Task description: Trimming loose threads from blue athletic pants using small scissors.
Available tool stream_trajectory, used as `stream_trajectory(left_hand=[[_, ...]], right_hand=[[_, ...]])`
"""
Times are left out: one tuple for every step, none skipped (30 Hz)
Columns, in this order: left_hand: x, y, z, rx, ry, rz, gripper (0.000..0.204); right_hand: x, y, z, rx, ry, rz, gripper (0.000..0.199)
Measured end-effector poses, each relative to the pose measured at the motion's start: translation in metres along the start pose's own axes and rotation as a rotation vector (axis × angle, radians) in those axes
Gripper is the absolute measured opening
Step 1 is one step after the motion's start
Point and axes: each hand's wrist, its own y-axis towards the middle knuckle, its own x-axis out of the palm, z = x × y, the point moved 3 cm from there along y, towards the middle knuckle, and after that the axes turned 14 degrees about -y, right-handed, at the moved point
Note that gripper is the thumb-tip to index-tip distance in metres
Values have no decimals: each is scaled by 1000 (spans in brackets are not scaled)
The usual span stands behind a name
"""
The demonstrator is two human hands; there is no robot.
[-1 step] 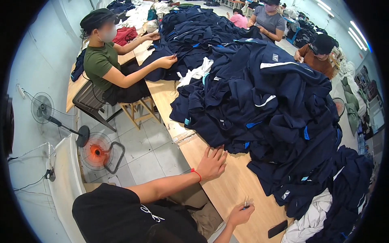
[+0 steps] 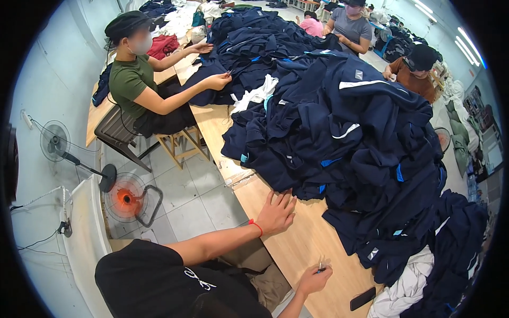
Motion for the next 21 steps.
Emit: stream_trajectory(left_hand=[[1,-1,1,-8,7,-1,63],[3,-3,1,-12,13,-7,63],[4,-4,1,-2,2,-21,63],[5,-4,1,-9,4,-30,64],[7,-2,1,-10,1,-42,65],[6,-2,3,-20,-29,-15,63],[1,-2,-1,-9,-157,61,56],[1,-6,-18,50,-322,213,43],[2,-10,-27,30,-504,425,33],[-6,-5,-22,-16,-473,506,25],[-18,3,-12,-26,-349,552,19],[-28,15,0,-9,-364,596,15],[-35,31,7,52,-409,602,17],[-41,46,13,104,-455,608,20],[-44,61,19,82,-338,608,33],[-45,74,17,64,-288,622,50],[-45,82,10,12,-241,617,59],[-42,85,-8,-119,-120,611,63],[-38,85,-24,-235,-115,584,54],[-42,85,-23,-216,-103,566,45],[-45,83,-21,-200,-88,551,36]], right_hand=[[-1,1,3,1,-5,1,25],[-4,1,1,-2,3,-12,25],[-7,-2,1,5,7,-25,26],[-4,-4,6,25,-8,-25,26],[2,-3,12,8,24,-16,30],[4,-2,16,-4,53,-7,35],[9,1,17,-28,56,11,35],[10,6,10,-64,64,23,36],[10,6,9,-73,72,31,35],[8,6,9,-73,80,40,35],[4,6,9,-54,75,32,34],[1,6,7,-39,78,24,33],[-3,8,2,-18,84,18,32],[-7,8,1,-2,88,8,31],[-6,9,2,31,69,3,31],[-5,12,1,2,81,24,30],[-6,9,5,-38,96,44,30],[-9,7,5,-52,97,40,30],[-11,6,3,-78,114,36,30],[-10,4,4,-84,132,36,30],[-10,5,6,-81,135,39,30]])
